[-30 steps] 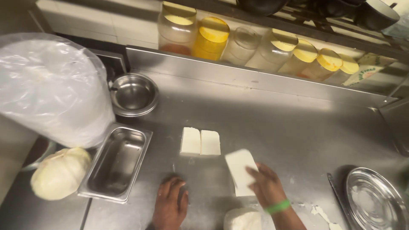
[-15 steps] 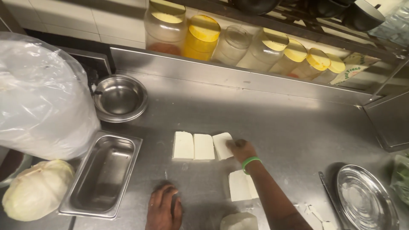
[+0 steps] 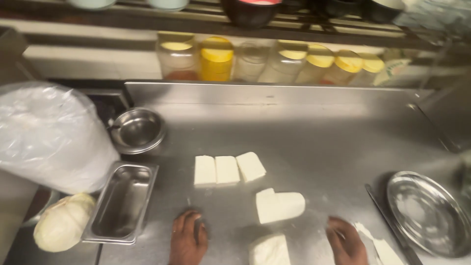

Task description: The person slices blocks of paneer on a stainless steel prep counter, cutting each block into flat slabs and smaller pieces with a knife. They arrange the cut pieces in rows on the counter and at the end place pieces onto a steel plate.

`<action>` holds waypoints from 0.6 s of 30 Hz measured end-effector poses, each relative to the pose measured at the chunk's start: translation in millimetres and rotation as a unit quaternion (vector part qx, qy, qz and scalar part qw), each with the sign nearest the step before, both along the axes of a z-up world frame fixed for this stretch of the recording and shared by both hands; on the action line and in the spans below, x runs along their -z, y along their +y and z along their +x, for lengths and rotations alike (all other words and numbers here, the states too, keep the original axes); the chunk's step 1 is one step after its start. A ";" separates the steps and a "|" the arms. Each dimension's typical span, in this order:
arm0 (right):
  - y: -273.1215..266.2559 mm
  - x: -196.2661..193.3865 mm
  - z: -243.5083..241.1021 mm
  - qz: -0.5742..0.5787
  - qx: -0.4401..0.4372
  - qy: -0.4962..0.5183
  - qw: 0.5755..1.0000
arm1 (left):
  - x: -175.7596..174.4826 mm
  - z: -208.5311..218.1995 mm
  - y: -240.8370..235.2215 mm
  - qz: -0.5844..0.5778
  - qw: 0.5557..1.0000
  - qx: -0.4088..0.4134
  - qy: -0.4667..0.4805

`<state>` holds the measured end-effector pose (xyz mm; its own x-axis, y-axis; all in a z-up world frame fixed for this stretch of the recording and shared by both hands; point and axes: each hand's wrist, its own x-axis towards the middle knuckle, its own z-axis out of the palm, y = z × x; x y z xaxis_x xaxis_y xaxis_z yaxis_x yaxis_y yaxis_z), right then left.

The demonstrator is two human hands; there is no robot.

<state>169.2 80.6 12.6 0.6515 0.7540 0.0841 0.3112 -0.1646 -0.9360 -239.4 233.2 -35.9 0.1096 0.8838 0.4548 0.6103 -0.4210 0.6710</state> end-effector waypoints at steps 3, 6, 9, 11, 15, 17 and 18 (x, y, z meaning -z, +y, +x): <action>-92.4 90.6 64.9 0.008 0.049 0.088 0.995 | 4.3 -1.6 1.8 0.021 1.000 -0.005 0.015; -148.9 62.4 53.9 0.107 0.026 0.335 0.936 | 6.7 -8.0 0.7 0.056 0.998 0.006 0.029; -178.9 -16.9 25.2 0.178 0.063 0.417 0.889 | 26.9 -15.3 -1.8 0.010 0.999 0.017 -0.030; -188.5 -35.9 25.1 0.172 0.110 0.345 0.916 | 50.8 -33.5 6.0 -0.052 0.995 0.009 -0.084; -212.5 -24.0 35.7 0.125 0.163 0.158 0.966 | 135.2 -96.5 46.6 -0.035 0.963 0.052 -0.263; -219.6 -19.2 35.5 0.104 0.168 0.094 0.976 | 148.6 -89.2 44.4 -0.055 0.942 0.106 -0.315; -222.6 -16.7 33.3 0.077 0.165 0.062 0.981 | 135.3 -64.5 27.4 -0.198 0.896 0.277 -0.285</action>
<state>202.6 -142.0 29.3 0.8707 0.4842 0.0857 0.1476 -0.0911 -0.9848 -304.0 260.6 -171.2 0.4308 0.8703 0.2387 -0.1069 -0.2134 0.9711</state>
